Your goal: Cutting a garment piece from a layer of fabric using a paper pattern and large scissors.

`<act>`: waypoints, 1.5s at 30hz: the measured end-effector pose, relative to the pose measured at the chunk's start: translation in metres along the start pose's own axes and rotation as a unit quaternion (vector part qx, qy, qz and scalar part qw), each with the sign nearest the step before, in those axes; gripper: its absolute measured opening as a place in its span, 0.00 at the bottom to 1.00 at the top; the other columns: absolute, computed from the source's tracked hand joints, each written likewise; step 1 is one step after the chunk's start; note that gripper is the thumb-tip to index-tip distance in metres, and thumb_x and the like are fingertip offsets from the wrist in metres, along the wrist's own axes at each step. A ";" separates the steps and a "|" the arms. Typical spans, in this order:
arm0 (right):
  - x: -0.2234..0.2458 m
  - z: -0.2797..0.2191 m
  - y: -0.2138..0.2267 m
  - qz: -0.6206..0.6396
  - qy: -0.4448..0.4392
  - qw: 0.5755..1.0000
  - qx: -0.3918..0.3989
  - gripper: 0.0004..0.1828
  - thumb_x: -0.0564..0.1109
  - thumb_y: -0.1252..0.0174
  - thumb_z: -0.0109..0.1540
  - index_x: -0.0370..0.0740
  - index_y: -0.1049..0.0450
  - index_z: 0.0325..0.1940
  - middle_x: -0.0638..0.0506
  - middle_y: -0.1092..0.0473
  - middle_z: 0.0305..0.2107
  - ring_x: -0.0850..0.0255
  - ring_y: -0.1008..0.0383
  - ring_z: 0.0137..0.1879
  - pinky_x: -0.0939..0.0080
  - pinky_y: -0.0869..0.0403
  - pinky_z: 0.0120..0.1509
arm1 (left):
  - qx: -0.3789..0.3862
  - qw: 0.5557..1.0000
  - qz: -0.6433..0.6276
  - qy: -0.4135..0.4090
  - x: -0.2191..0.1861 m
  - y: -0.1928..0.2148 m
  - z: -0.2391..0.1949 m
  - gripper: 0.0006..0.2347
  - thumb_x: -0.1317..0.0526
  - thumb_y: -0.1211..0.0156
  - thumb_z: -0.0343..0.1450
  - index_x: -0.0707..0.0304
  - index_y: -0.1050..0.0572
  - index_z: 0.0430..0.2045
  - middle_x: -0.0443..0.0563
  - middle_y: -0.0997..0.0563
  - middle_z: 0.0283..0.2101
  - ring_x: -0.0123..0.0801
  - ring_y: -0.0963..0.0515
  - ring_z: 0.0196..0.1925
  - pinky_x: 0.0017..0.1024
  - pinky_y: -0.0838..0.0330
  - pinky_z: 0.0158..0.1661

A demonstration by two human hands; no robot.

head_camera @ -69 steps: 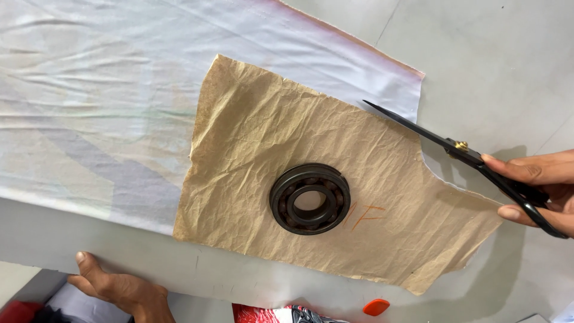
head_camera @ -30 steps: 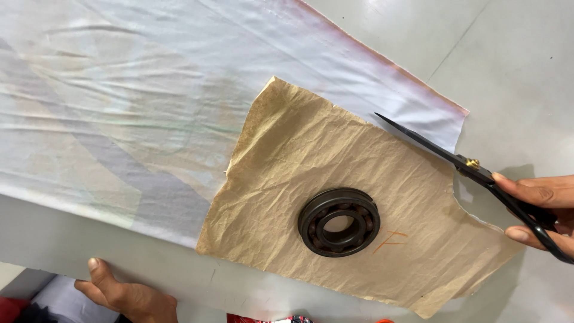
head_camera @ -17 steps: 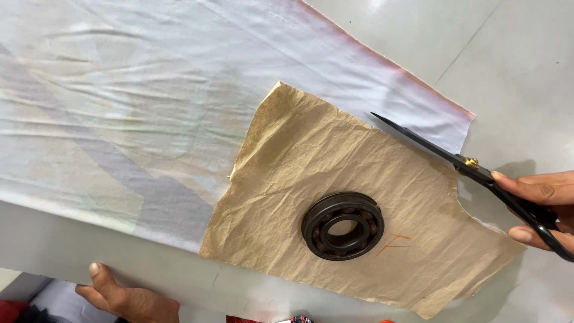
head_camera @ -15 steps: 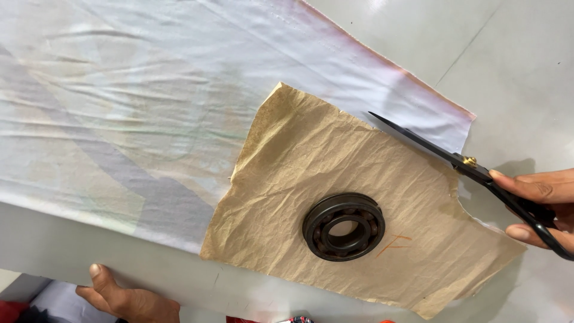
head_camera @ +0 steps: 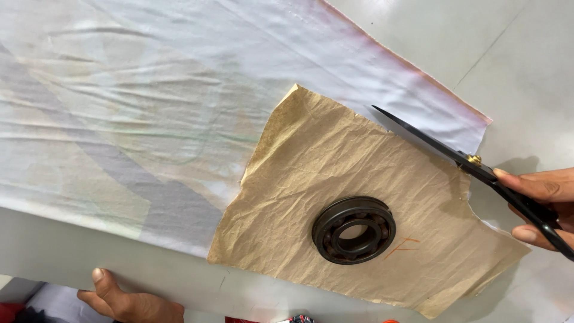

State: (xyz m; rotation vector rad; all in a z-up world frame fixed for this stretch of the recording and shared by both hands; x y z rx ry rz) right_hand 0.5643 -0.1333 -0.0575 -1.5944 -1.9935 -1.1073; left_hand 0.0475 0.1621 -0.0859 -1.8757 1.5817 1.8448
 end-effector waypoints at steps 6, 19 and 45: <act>-0.003 0.003 0.004 -0.019 -0.008 1.000 0.016 0.52 0.43 0.28 0.43 0.53 0.33 0.73 0.54 0.37 0.17 0.64 0.35 0.18 0.66 0.34 0.23 | -0.013 0.999 -0.016 0.028 0.001 -0.001 0.002 0.44 0.39 0.38 0.67 0.51 0.58 0.73 0.56 0.33 0.74 0.35 0.15 0.64 0.31 0.13 0.54; 0.018 0.020 0.000 0.051 0.063 0.996 0.039 0.51 0.45 0.30 0.46 0.48 0.36 0.74 0.58 0.41 0.17 0.68 0.41 0.16 0.72 0.37 0.22 | -0.018 1.000 -0.005 0.018 -0.008 -0.006 -0.006 0.45 0.37 0.37 0.68 0.53 0.57 0.73 0.57 0.39 0.75 0.36 0.19 0.68 0.31 0.16 0.58; 0.059 0.042 -0.015 0.005 0.020 1.000 0.001 0.49 0.43 0.29 0.46 0.50 0.33 0.72 0.53 0.36 0.18 0.63 0.41 0.21 0.66 0.36 0.27 | 0.022 0.998 0.025 -0.058 -0.037 -0.026 -0.015 0.28 0.43 0.48 0.70 0.59 0.36 0.62 0.52 0.26 0.57 0.33 0.24 0.55 0.30 0.24 0.51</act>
Point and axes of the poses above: each hand's wrist, its own z-axis towards the middle knuckle, its own y-axis out of the back of the hand, x = y × z, the point moved 3 cm from there along z, towards the middle knuckle
